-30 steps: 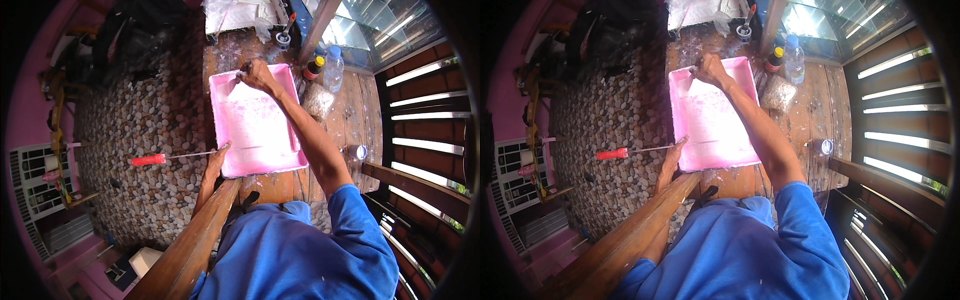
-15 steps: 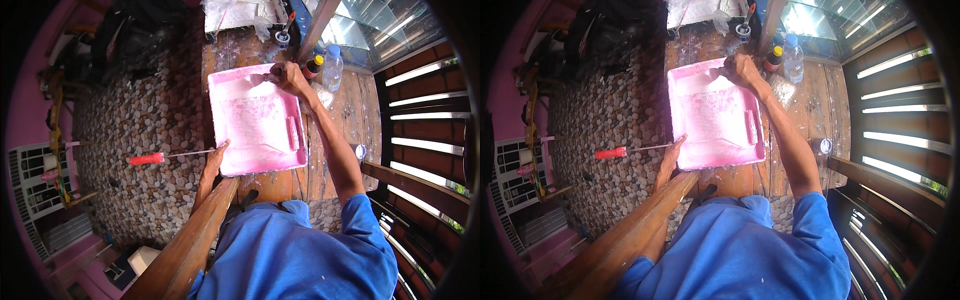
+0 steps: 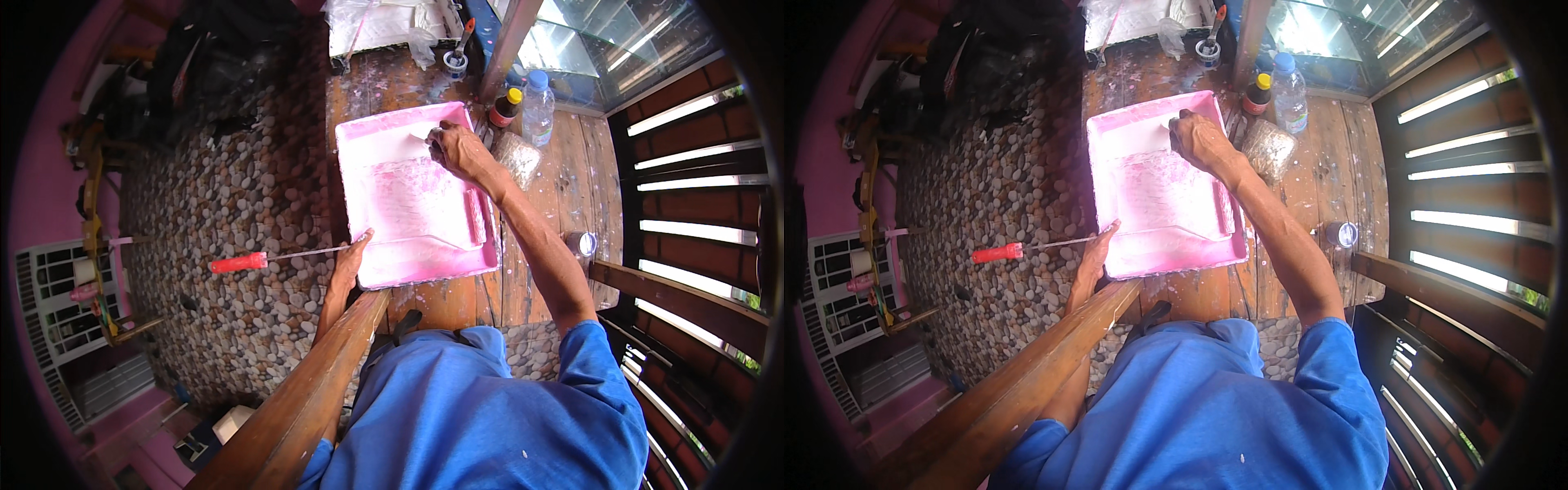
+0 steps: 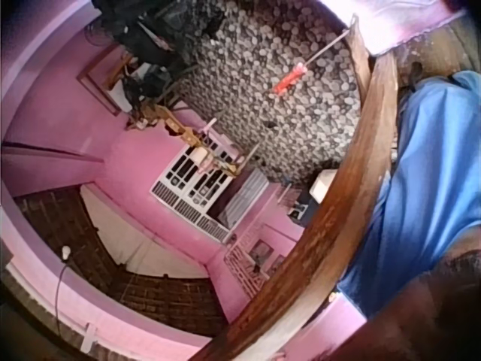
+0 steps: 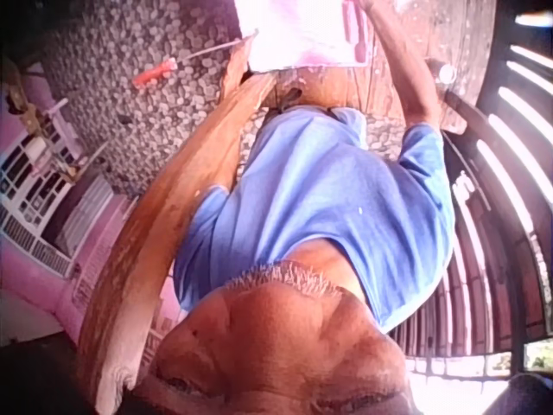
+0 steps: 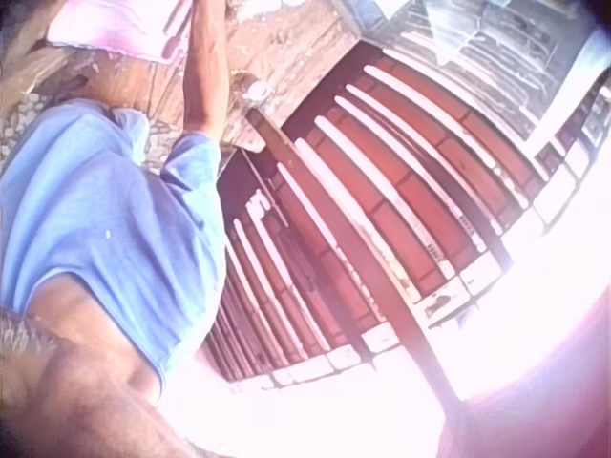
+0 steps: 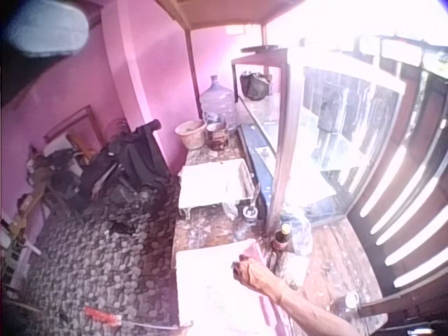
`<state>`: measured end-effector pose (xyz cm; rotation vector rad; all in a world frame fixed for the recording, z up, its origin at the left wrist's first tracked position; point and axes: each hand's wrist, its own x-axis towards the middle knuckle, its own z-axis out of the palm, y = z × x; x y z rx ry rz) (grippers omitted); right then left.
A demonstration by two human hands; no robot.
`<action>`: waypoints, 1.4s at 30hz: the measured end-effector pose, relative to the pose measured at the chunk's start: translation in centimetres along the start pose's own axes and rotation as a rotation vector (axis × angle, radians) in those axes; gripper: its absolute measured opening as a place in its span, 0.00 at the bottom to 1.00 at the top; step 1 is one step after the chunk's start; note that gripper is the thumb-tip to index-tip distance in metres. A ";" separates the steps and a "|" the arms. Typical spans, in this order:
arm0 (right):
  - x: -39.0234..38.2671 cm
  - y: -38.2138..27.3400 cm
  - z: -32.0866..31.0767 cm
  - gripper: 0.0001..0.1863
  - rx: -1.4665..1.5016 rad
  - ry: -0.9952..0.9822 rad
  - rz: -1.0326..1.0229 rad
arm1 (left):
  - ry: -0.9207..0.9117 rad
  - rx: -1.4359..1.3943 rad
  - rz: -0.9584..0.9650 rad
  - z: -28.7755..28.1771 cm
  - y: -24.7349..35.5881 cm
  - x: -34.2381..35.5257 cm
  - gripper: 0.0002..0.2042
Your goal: The person uses a small spatula to stir and distribute white paint within a pink tray, then lifts the paint roller from its handle.
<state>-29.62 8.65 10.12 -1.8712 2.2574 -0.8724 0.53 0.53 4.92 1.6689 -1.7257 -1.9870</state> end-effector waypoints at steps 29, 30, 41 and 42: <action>-2.2 -1.1 -0.8 0.08 -0.024 0.097 0.189 | -0.065 0.030 0.017 0.0 0.4 -0.3 0.27; -2.2 -1.1 -0.5 0.08 -0.027 0.096 0.191 | -0.070 0.030 0.036 0.0 0.3 -0.3 0.26; 0.6 0.4 -0.3 0.09 0.062 -0.008 -0.007 | -0.100 -0.016 0.029 -0.4 -0.8 0.6 0.27; 1.2 0.6 -0.8 0.09 0.076 -0.014 0.007 | -0.113 -0.018 0.038 -0.4 -0.7 0.6 0.27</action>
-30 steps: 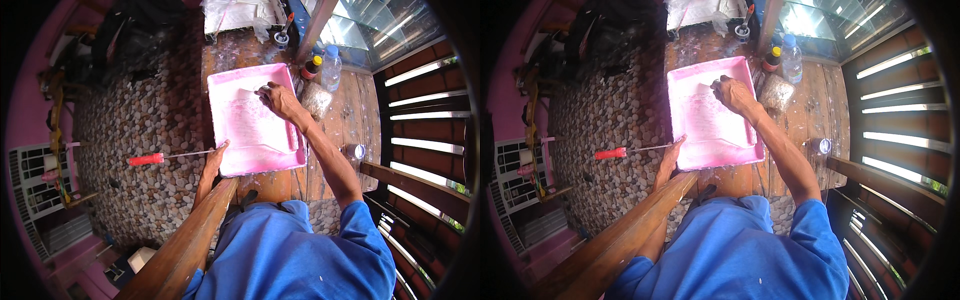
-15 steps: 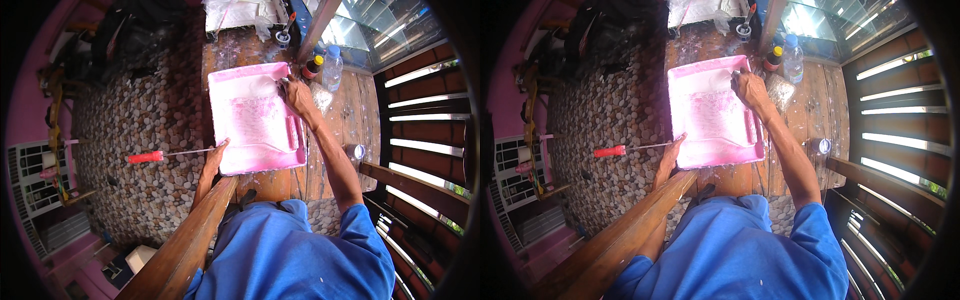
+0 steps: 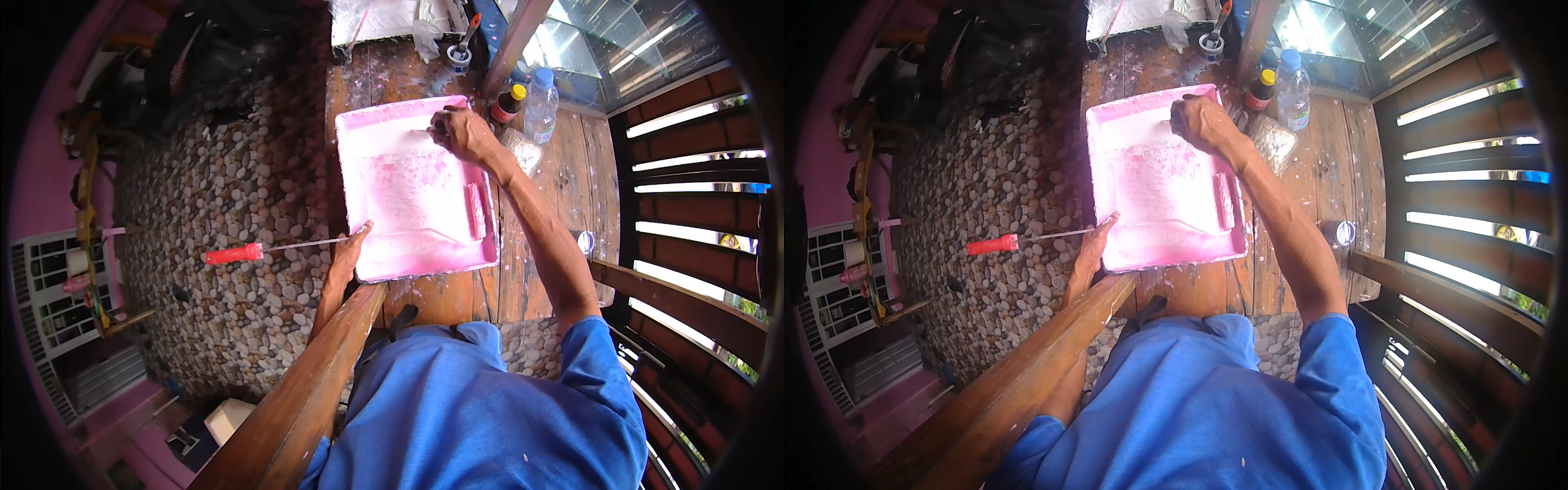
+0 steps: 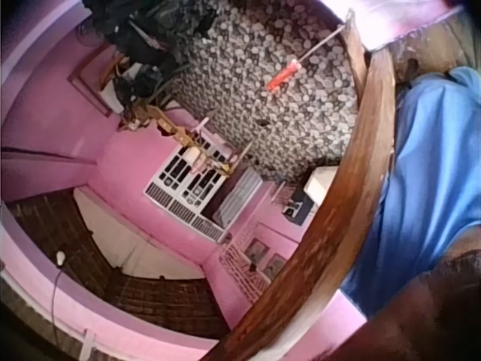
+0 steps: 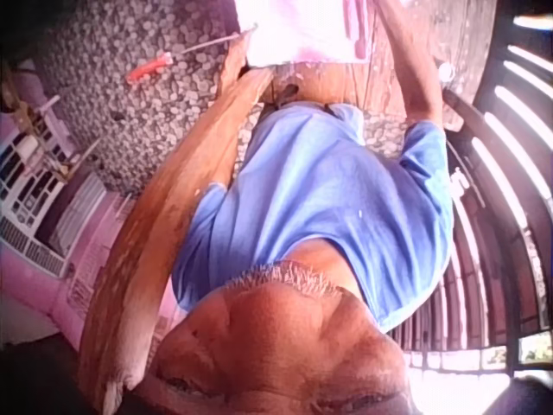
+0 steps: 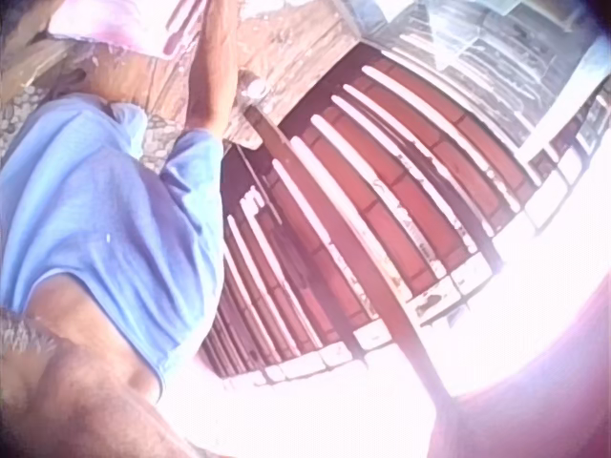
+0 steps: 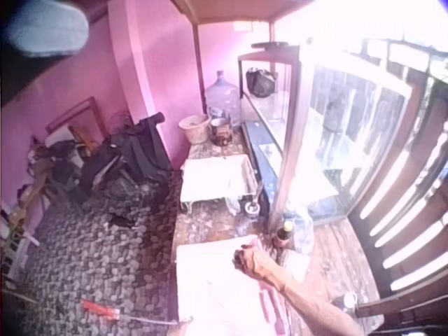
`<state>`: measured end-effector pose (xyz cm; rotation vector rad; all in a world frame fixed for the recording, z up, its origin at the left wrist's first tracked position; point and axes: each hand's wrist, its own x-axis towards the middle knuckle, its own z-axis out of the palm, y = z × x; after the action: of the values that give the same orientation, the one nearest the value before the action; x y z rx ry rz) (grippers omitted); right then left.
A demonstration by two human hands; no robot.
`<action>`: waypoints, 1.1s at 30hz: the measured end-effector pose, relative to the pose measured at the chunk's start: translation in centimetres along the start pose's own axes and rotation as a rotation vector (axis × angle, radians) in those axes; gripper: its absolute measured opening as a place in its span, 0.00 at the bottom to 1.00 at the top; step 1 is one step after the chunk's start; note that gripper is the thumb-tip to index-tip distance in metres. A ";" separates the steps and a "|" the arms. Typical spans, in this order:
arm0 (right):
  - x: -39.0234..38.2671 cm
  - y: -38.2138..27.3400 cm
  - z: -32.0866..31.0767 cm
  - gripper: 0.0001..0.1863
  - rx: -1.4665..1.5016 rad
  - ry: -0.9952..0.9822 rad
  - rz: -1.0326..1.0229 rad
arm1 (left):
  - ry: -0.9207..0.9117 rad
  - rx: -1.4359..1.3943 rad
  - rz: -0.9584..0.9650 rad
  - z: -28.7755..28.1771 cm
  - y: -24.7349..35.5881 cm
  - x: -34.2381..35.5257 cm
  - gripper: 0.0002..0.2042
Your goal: The person uses a small spatula to stir and distribute white paint within a pink tray, then lifts the paint roller from its handle.
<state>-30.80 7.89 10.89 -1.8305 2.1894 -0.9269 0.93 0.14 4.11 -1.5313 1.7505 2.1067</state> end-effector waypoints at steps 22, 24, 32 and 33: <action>3.7 3.7 -0.1 0.13 -0.267 0.101 0.002 | 0.066 0.006 -0.034 0.2 -0.6 0.4 0.30; 3.5 3.1 0.6 0.12 -0.241 0.026 0.032 | 0.052 0.008 -0.017 0.0 -0.6 0.4 0.30; 3.4 4.3 0.6 0.13 -0.276 0.079 -0.005 | 0.085 0.016 -0.054 0.7 0.8 -0.4 0.30; 3.5 3.8 0.8 0.13 -0.255 0.090 0.010 | 0.072 -0.004 -0.048 0.5 0.7 -0.4 0.31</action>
<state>-34.52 4.60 9.13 -1.9155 2.4693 -0.7726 0.43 0.46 4.88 -1.6529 1.7137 2.0594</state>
